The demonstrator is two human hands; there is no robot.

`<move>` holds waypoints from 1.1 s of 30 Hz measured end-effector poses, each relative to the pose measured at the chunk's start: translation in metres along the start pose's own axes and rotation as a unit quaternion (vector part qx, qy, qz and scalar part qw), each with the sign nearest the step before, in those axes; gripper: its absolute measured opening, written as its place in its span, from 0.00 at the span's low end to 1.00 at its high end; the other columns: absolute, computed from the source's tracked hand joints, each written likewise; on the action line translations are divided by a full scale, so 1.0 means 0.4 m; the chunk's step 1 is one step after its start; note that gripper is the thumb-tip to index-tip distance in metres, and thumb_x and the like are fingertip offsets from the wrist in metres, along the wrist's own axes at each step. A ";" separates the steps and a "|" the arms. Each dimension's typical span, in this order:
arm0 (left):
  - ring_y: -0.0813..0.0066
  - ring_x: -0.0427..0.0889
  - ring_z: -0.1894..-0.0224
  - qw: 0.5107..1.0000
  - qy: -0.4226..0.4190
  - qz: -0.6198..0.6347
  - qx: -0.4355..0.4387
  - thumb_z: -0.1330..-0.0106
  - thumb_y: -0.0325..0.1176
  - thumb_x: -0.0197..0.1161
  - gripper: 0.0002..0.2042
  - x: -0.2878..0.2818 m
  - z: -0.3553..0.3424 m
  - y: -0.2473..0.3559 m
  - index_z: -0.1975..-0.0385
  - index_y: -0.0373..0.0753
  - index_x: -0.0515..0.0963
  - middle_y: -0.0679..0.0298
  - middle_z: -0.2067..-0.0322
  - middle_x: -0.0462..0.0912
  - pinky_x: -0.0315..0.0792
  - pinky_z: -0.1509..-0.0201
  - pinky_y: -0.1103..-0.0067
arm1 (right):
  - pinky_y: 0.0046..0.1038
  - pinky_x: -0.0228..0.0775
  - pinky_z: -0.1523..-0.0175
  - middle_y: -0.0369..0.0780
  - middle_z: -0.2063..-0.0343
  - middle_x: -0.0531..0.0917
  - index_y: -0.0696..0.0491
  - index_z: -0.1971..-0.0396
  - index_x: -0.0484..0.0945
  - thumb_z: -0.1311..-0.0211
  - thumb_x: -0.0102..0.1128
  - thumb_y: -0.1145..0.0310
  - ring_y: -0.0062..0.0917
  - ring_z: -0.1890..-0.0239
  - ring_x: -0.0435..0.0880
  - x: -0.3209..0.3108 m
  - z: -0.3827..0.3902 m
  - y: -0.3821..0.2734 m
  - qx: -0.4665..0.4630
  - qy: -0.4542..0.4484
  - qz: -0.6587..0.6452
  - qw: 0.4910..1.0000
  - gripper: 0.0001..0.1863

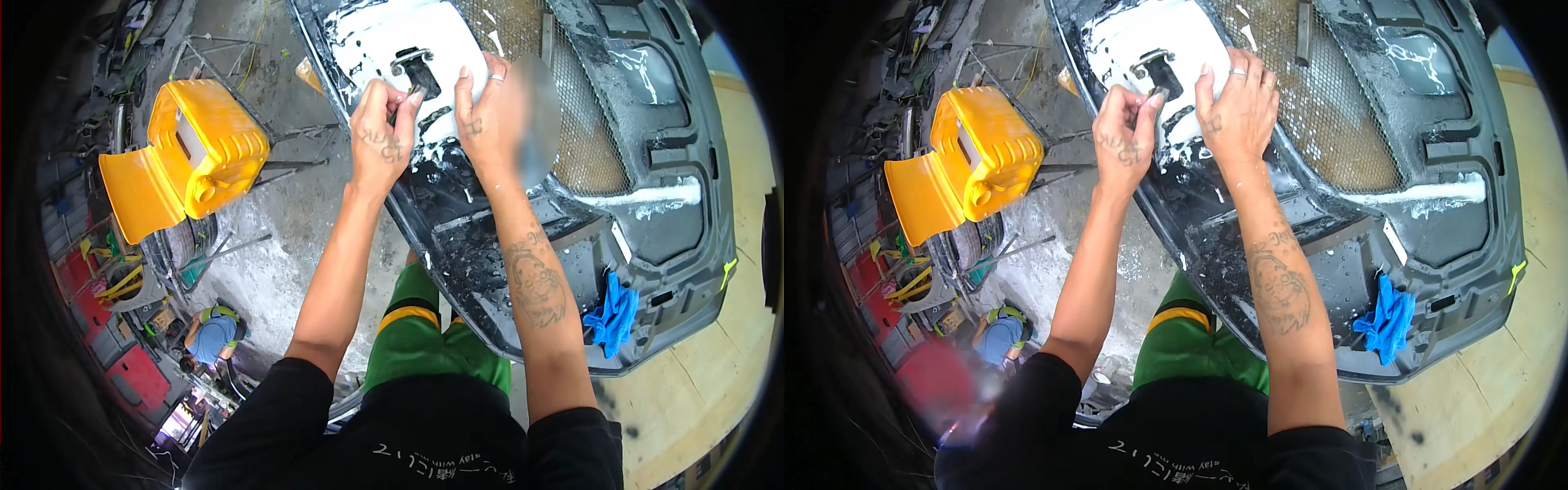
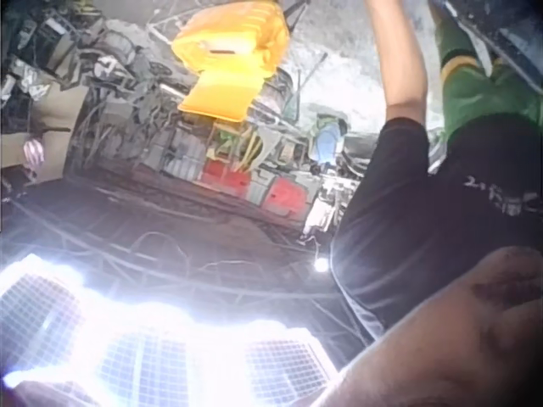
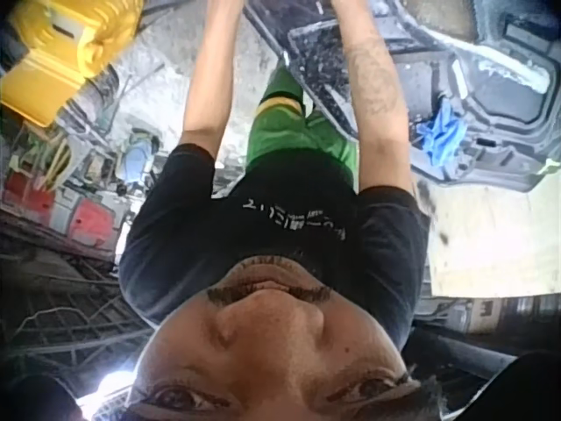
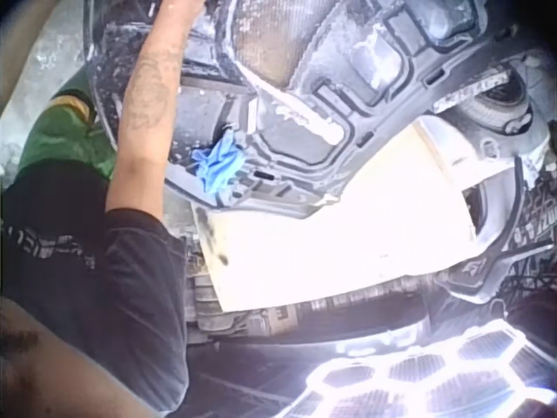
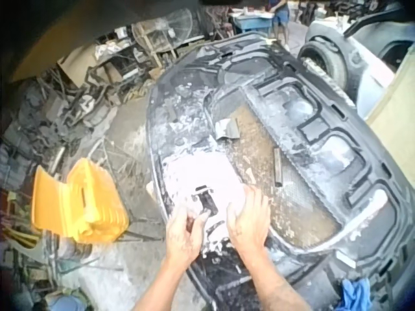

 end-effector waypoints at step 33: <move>0.72 0.68 0.78 0.995 0.070 -0.033 0.058 0.31 0.29 0.69 0.12 0.008 -0.027 -0.005 0.70 0.33 0.71 0.61 0.78 0.73 0.68 0.71 0.73 | 0.48 0.70 0.41 0.43 0.45 0.81 0.55 0.45 0.76 0.31 0.58 0.57 0.45 0.44 0.77 0.000 0.009 -0.015 0.007 -0.020 0.003 1.000 0.22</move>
Point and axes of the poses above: each hand's wrist, its own z-axis away from the middle knuckle, its own x-axis out of the palm, y = z × x, the point moved 2 cm from there along -z, towards the middle knuckle
